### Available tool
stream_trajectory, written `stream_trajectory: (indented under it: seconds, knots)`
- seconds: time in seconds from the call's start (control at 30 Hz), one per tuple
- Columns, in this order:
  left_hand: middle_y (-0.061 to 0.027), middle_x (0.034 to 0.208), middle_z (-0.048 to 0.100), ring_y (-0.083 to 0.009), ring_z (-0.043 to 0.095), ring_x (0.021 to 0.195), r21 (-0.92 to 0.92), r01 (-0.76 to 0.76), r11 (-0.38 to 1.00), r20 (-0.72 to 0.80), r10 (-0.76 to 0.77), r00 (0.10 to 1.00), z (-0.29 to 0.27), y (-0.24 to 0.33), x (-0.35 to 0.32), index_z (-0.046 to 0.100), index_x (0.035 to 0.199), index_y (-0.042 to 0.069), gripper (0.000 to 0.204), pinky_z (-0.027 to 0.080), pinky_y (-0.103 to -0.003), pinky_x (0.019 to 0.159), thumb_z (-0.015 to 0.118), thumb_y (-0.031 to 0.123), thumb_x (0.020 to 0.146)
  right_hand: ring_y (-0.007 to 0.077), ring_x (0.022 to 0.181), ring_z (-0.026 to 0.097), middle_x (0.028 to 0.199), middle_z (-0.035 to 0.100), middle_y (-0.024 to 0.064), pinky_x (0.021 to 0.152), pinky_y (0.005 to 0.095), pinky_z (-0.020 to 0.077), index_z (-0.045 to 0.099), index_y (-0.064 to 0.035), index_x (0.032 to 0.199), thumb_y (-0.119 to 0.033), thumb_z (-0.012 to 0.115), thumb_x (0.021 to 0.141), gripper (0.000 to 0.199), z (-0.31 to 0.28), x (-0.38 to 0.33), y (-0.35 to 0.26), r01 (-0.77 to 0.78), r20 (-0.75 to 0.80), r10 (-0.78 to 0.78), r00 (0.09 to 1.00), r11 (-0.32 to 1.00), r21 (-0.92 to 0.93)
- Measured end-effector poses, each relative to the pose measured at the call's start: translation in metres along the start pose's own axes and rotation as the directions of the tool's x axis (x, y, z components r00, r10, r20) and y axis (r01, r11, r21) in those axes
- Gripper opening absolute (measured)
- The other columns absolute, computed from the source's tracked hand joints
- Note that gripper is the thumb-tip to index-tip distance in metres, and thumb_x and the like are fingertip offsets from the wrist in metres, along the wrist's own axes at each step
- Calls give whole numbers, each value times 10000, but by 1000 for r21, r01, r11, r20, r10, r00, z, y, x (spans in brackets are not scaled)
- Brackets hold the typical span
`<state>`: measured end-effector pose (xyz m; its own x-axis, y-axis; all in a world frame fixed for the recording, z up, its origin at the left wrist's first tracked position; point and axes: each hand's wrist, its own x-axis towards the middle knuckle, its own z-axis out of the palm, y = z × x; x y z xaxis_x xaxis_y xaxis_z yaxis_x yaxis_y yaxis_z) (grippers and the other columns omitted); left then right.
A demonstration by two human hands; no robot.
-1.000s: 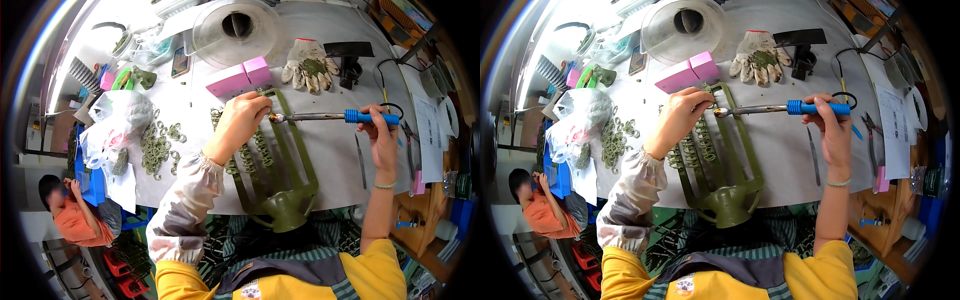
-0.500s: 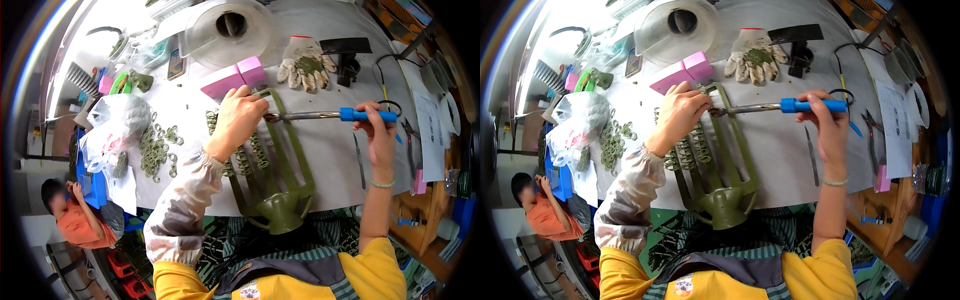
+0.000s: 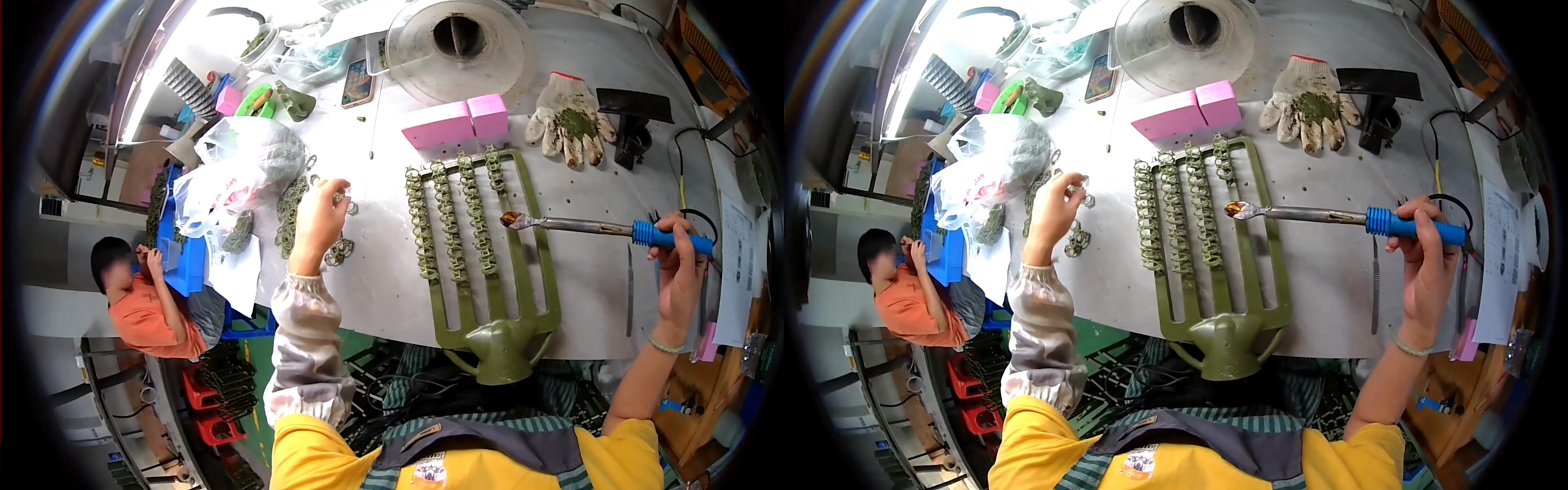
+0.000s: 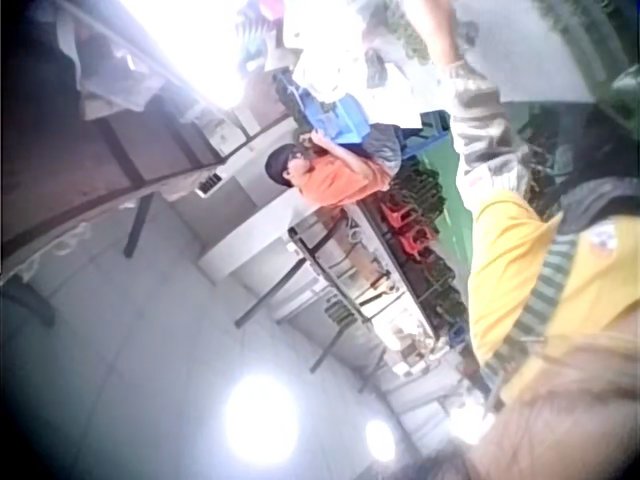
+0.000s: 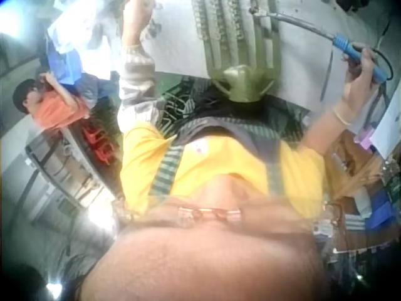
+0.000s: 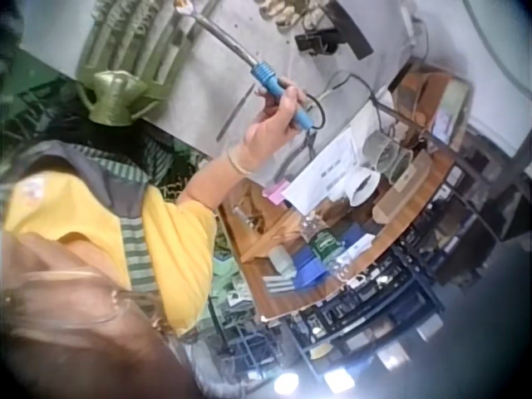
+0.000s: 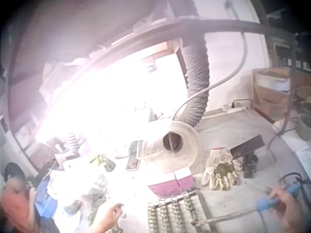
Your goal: The person assembles small green components onto a large green rake-like fixture using a soldering iron, picking up pieces from a pile and placing them into slots on the fixture. The person also handles a small plastic bag and places a piece into it.
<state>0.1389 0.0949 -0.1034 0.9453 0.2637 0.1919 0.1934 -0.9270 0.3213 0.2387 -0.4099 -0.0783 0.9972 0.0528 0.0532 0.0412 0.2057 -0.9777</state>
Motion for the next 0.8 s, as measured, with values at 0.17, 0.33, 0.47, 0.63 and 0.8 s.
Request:
stream_trajectory:
  seconds: [0.17,0.33,0.47,0.63,0.8]
  knots:
    - [-91,683,651,-222,632,617,43,274,961,-74,-271,960,24,-12,-16,605,996,36,297,500,-334,605,749,257,858,109,678,603,957,634,37,648,238,507,670,-11,938,-216,606,954,215,1,-1,-2,7,42,-7,999,1000,2]
    - [-41,703,636,-154,602,619,-260,305,916,-40,-326,945,32,-9,-18,649,1050,51,291,490,-311,598,772,124,797,107,686,606,951,644,43,657,242,513,673,-14,944,-214,618,949,207,2,-5,-5,-5,17,5,1000,1000,10]
    - [-28,734,657,-88,610,648,-426,257,868,-10,-288,957,26,0,-16,695,1044,66,255,503,-250,615,753,69,796,108,688,609,941,647,46,656,244,515,673,-19,941,-208,625,946,195,2,-10,-11,1,-2,-1,1000,1000,7]
    - [-34,831,639,-94,627,769,-660,394,640,308,-248,918,-4,24,-10,555,1240,50,434,519,-228,725,711,10,837,114,677,621,936,661,57,646,243,524,678,-22,944,-208,640,937,190,3,-10,-10,-2,-27,2,1000,1000,9]
    - [-42,941,621,-108,642,840,-777,491,393,434,-231,871,-11,20,-11,524,1327,20,523,543,-242,815,729,35,846,118,672,623,936,663,67,639,240,527,683,-19,943,-201,646,932,187,-1,-10,-11,22,-44,-20,999,999,33]
